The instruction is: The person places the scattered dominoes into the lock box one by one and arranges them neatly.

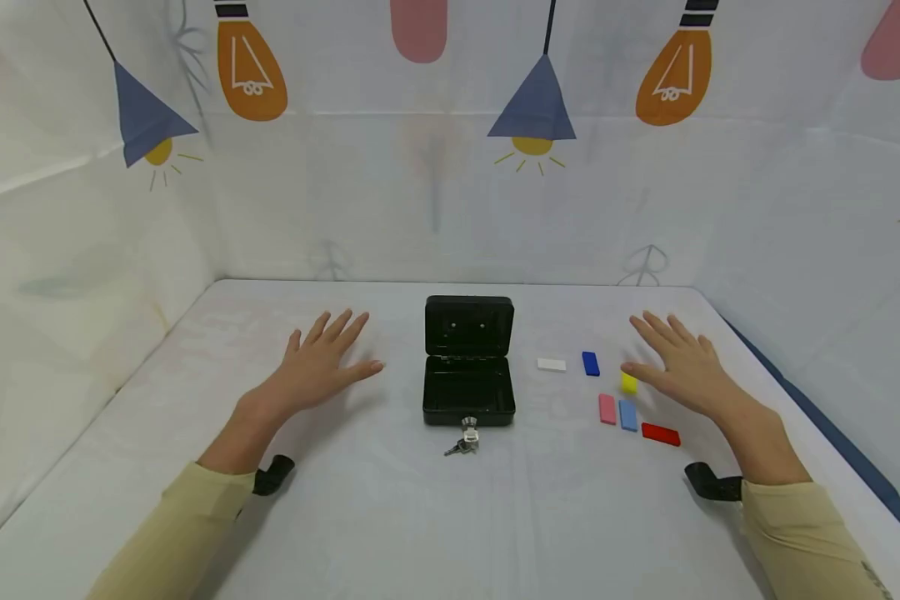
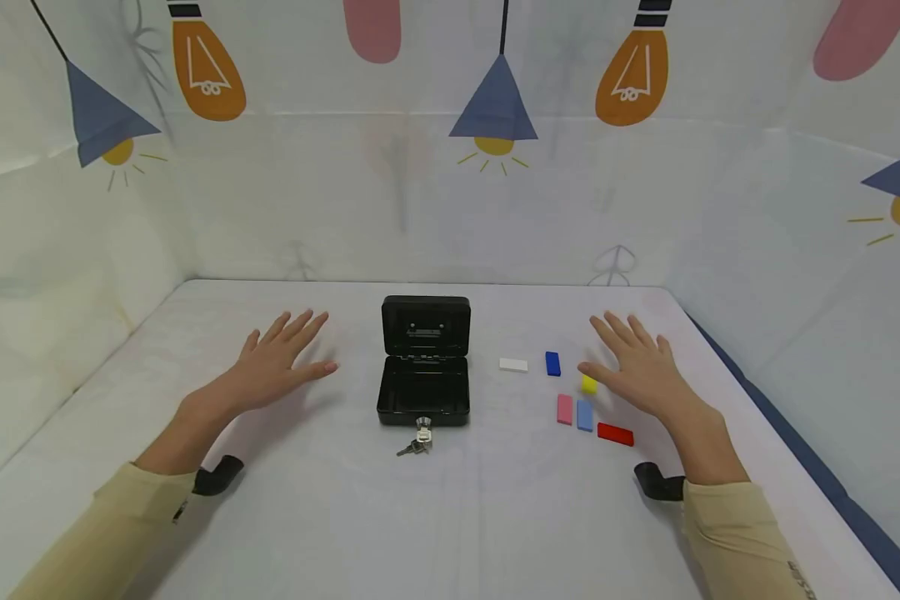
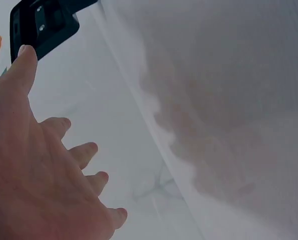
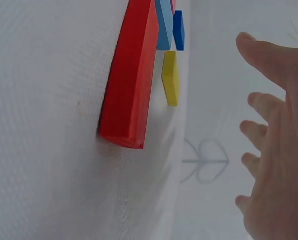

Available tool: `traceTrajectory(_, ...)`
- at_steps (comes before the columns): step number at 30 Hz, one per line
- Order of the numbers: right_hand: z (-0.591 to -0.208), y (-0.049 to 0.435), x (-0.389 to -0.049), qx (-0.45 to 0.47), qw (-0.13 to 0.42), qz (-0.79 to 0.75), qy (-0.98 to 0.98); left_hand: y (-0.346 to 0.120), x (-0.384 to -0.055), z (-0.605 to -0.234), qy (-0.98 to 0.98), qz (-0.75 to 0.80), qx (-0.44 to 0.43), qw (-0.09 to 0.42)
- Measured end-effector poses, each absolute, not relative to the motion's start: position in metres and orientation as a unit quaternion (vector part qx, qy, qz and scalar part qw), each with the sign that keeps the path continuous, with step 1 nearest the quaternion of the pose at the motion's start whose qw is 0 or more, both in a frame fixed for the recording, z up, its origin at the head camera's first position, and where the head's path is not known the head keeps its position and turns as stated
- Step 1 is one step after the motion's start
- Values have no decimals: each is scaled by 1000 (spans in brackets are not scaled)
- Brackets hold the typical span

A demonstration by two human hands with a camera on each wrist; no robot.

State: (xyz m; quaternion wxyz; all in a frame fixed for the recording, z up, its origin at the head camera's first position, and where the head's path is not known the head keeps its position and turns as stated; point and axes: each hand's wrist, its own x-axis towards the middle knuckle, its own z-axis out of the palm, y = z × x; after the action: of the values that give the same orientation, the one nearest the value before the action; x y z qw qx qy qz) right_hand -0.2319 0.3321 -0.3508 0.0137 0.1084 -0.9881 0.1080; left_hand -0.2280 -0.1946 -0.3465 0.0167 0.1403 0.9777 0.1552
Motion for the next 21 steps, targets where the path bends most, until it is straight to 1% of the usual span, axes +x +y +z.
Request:
traceTrajectory(7, -349, 329, -232, 109, -7, 117, -987, -182, -223, -348, 972, 164, 167, 14)
traceTrajectory(11, -349, 327, -231, 111, -11, 113, -987, -173, -219, -348, 967, 179, 179, 19)
traceTrajectory(16, -350, 325, -232, 110, -19, 119, -987, -163, -215, -350, 954, 230, 189, 42)
traceTrajectory(21, -351, 324, -234, 118, -31, 128, -984, -154, -211, -352, 944, 257, 191, 77)
